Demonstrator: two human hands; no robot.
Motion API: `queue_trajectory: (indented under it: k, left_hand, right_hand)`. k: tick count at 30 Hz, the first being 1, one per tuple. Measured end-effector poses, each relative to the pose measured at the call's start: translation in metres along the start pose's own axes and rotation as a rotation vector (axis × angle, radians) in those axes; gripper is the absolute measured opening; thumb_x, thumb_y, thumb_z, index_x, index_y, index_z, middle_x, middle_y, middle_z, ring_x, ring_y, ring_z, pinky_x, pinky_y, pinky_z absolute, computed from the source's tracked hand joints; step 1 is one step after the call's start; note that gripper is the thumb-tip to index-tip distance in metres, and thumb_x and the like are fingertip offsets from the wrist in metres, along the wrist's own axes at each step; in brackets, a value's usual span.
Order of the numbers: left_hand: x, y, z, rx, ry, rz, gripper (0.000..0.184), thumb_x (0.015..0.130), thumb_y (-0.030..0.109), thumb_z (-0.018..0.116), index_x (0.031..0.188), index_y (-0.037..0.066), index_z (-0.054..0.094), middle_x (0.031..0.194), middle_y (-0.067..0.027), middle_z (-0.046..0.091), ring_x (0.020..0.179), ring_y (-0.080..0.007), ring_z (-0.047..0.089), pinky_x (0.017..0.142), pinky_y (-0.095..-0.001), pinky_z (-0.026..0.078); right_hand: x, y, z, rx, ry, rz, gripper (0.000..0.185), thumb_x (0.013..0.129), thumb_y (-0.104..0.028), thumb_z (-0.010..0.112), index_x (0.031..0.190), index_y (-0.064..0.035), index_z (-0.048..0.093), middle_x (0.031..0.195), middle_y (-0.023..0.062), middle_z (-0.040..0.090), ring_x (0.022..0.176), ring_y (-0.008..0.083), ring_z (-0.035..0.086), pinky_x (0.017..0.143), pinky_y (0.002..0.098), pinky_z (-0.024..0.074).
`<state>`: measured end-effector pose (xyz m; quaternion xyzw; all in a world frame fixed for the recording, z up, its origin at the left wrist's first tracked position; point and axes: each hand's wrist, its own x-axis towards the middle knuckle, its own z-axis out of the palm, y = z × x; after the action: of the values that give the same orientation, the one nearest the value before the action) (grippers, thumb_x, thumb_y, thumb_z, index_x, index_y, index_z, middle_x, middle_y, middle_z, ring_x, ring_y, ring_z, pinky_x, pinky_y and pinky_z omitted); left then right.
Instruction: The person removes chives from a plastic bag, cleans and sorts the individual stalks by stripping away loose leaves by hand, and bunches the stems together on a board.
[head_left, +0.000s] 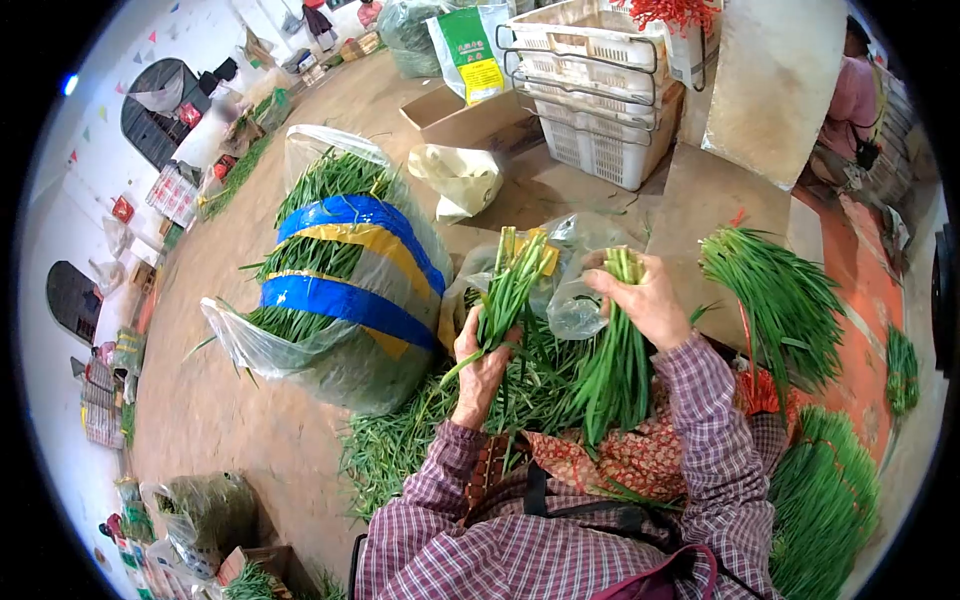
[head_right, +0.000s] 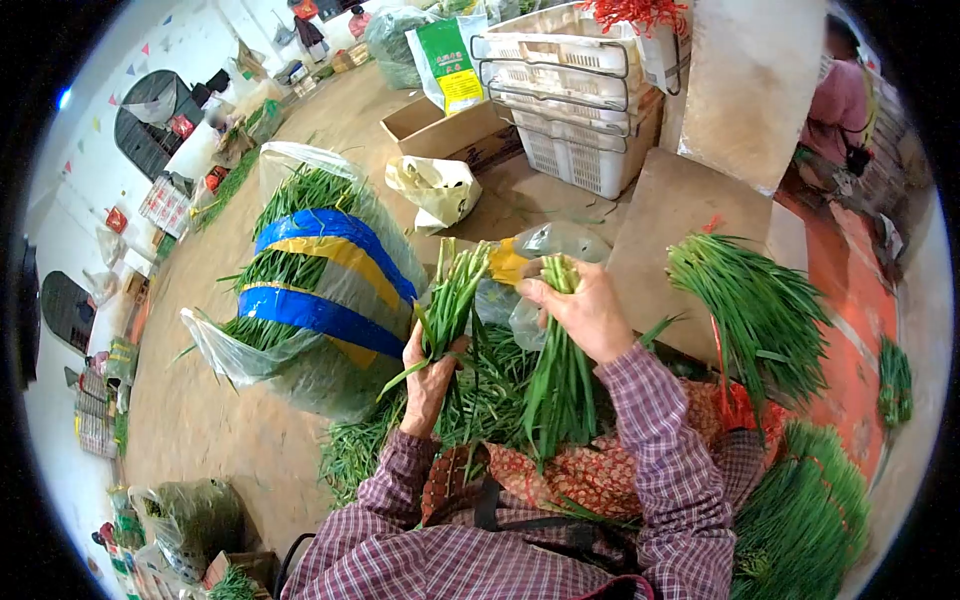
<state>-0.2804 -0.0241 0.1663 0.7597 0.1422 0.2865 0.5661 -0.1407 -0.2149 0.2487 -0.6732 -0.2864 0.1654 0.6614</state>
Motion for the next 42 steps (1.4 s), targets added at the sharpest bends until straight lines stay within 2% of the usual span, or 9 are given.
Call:
queue_trajectory:
  k: [6, 10, 12, 17, 26, 30, 34, 36, 42]
  left_hand:
    - [-0.010, 0.007, 0.029, 0.031, -0.009, 0.130, 0.035, 0.079, 0.006, 0.069, 0.111, 0.003, 0.055, 0.088, -0.0066, 0.065, 0.077, -0.0118, 0.058, 0.069, -0.0283, 0.048]
    - [-0.015, 0.023, 0.030, -0.407, -0.205, -0.213, 0.056, 0.074, 0.005, 0.074, 0.124, 0.004, 0.048, 0.109, -0.0055, 0.061, 0.095, -0.0140, 0.058, 0.080, -0.0291, 0.049]
    - [-0.016, 0.016, 0.021, -0.741, -0.329, -0.433, 0.088, 0.068, 0.025, 0.082, 0.140, 0.006, 0.036, 0.130, -0.0088, 0.052, 0.116, -0.0228, 0.052, 0.096, -0.0367, 0.046]
    - [-0.007, 0.004, 0.018, -1.041, -0.300, -0.587, 0.066, 0.077, 0.027, 0.074, 0.132, 0.004, 0.044, 0.123, -0.0093, 0.057, 0.109, -0.0225, 0.057, 0.094, -0.0384, 0.049]
    - [0.019, 0.030, 0.031, -0.820, -0.318, -0.496, 0.047, 0.080, 0.018, 0.070, 0.121, 0.001, 0.054, 0.108, -0.0072, 0.063, 0.093, -0.0183, 0.063, 0.083, -0.0315, 0.052]
    - [0.031, 0.027, 0.028, -0.814, -0.143, -0.508, 0.021, 0.077, 0.011, 0.069, 0.093, -0.001, 0.061, 0.082, -0.0084, 0.065, 0.067, -0.0164, 0.063, 0.061, -0.0274, 0.054]
    - [0.040, 0.016, 0.016, -0.815, 0.002, -0.506, 0.020, 0.077, 0.015, 0.067, 0.088, 0.000, 0.060, 0.074, -0.0071, 0.061, 0.060, -0.0177, 0.060, 0.056, -0.0285, 0.052]
    - [0.058, -0.019, -0.008, -0.852, 0.026, -0.493, 0.019, 0.076, 0.015, 0.068, 0.087, 0.002, 0.060, 0.074, -0.0045, 0.060, 0.059, -0.0152, 0.059, 0.054, -0.0262, 0.051]
    - [0.053, 0.007, -0.030, -0.676, -0.022, -0.426, 0.017, 0.076, 0.010, 0.070, 0.087, 0.003, 0.060, 0.070, -0.0017, 0.060, 0.054, -0.0119, 0.056, 0.049, -0.0244, 0.047]
  right_hand:
    - [0.009, 0.007, 0.027, 0.092, 0.043, -0.018, 0.030, 0.082, -0.026, 0.073, 0.095, -0.0003, 0.064, 0.074, 0.0006, 0.064, 0.052, 0.0057, 0.056, 0.048, 0.0212, 0.0470]
    - [0.007, 0.005, 0.025, 0.064, 0.071, 0.023, 0.025, 0.084, -0.025, 0.071, 0.094, -0.0032, 0.064, 0.073, -0.0022, 0.062, 0.055, 0.0058, 0.055, 0.049, 0.0215, 0.0466]
    - [0.008, 0.020, 0.021, 0.278, 0.049, 0.004, 0.025, 0.085, -0.027, 0.069, 0.095, -0.0045, 0.064, 0.072, -0.0040, 0.060, 0.059, 0.0047, 0.054, 0.054, 0.0210, 0.0456]
    - [0.000, 0.020, 0.021, 0.309, 0.082, -0.013, 0.026, 0.087, -0.027, 0.067, 0.100, -0.0052, 0.063, 0.082, -0.0052, 0.059, 0.076, 0.0049, 0.052, 0.071, 0.0207, 0.0438]
    - [-0.009, 0.023, 0.032, 0.027, 0.061, -0.107, 0.029, 0.087, -0.028, 0.065, 0.098, -0.0010, 0.064, 0.079, -0.0004, 0.062, 0.071, 0.0064, 0.054, 0.068, 0.0232, 0.0455]
    - [-0.019, 0.022, 0.024, 0.078, 0.132, -0.105, 0.031, 0.087, -0.031, 0.065, 0.098, -0.0023, 0.064, 0.077, 0.0001, 0.061, 0.068, 0.0064, 0.053, 0.062, 0.0225, 0.0446]
    - [-0.035, -0.003, -0.001, 0.141, 0.343, -0.099, 0.028, 0.088, -0.033, 0.062, 0.101, -0.0086, 0.061, 0.080, 0.0023, 0.063, 0.065, 0.0083, 0.057, 0.054, 0.0229, 0.0464]
    - [-0.040, -0.001, -0.038, 0.159, 0.558, -0.199, 0.029, 0.088, -0.031, 0.062, 0.106, -0.0084, 0.061, 0.092, 0.0038, 0.065, 0.074, 0.0117, 0.060, 0.067, 0.0285, 0.0505]
    - [-0.044, -0.033, -0.095, 0.199, 0.491, -0.353, 0.021, 0.089, -0.026, 0.062, 0.103, -0.0091, 0.061, 0.090, 0.0029, 0.066, 0.073, 0.0083, 0.061, 0.064, 0.0253, 0.0527]
